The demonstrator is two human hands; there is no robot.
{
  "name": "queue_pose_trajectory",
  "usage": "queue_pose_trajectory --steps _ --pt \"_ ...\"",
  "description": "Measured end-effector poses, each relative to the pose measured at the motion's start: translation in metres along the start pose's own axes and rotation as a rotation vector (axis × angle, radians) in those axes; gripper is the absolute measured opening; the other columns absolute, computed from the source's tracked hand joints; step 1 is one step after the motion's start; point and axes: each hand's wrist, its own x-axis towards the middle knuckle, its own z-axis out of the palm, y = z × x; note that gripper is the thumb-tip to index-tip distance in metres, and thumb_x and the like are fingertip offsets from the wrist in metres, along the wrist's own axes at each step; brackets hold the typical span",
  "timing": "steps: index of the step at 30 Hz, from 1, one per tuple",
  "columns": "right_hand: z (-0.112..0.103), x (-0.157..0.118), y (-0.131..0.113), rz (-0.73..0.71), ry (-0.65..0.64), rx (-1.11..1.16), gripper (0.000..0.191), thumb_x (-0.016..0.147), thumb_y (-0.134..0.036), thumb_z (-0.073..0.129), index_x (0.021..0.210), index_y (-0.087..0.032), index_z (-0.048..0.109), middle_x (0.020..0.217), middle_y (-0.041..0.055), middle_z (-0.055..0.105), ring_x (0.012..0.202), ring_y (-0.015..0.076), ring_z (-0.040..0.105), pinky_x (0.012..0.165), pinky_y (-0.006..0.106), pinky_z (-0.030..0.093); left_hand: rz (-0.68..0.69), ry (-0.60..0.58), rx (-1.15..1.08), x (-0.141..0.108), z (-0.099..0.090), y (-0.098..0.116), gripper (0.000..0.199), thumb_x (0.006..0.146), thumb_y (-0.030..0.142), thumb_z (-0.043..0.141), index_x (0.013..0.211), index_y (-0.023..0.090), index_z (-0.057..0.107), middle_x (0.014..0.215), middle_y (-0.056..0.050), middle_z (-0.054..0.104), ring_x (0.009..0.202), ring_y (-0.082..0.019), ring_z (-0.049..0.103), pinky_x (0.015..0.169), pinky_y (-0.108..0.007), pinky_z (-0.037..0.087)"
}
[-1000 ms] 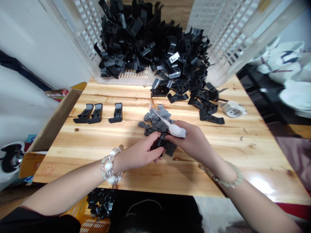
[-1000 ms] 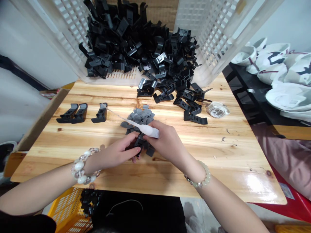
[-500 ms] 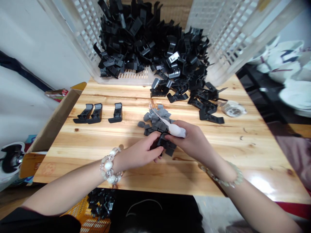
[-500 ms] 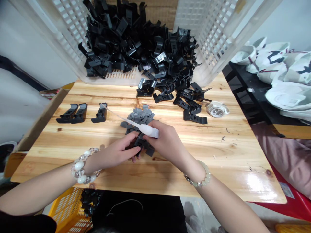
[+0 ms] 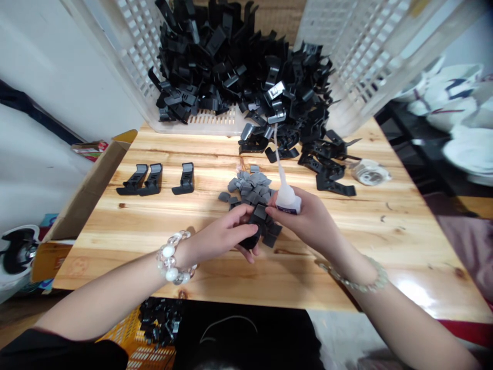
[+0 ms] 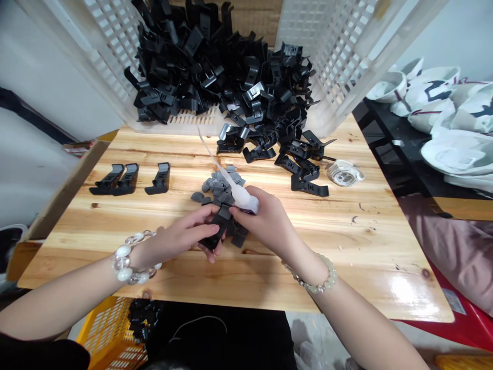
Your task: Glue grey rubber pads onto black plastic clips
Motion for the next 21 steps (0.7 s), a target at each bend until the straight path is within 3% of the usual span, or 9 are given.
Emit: queue_pose_trajectory --steps 8,15,21 --pt "0.003 -0.0018 -0.0023 -0.014 0.0 0.042 0.015 0.074 -0.027 0.07 0.081 -0.019 0.061 0.073 0.0008 0.061 0.066 0.0159 0.053 0.059 0.029 0.042 0.017 0.029 -0.032 -0.0006 0.0011 -0.0009 0.017 0.089 0.026 0.056 0.1 0.018 0.046 0.083 0.0 0.061 0.068 -0.015 0.067 0.066 -0.036 0.06" --pt "0.0018 -0.0004 -0.0001 0.032 -0.025 0.324 0.019 0.074 -0.031 0.073 0.082 -0.018 0.061 0.087 0.0049 0.068 0.063 0.0125 0.055 0.055 0.026 0.044 0.097 0.066 -0.074 -0.0016 -0.0038 0.0035 0.014 0.088 0.019 0.051 0.1 0.014 0.049 0.078 -0.005 0.068 0.064 -0.016 0.069 0.069 -0.032 0.054" --pt "0.0047 0.0 0.0015 0.052 -0.022 0.349 0.02 0.073 -0.029 0.075 0.08 -0.018 0.06 0.083 0.0029 0.066 0.062 0.0115 0.053 0.053 0.025 0.042 0.048 0.009 -0.128 -0.0032 -0.0038 0.005 0.018 0.086 0.016 0.049 0.104 0.012 0.05 0.08 -0.007 0.069 0.063 -0.016 0.069 0.068 -0.031 0.054"
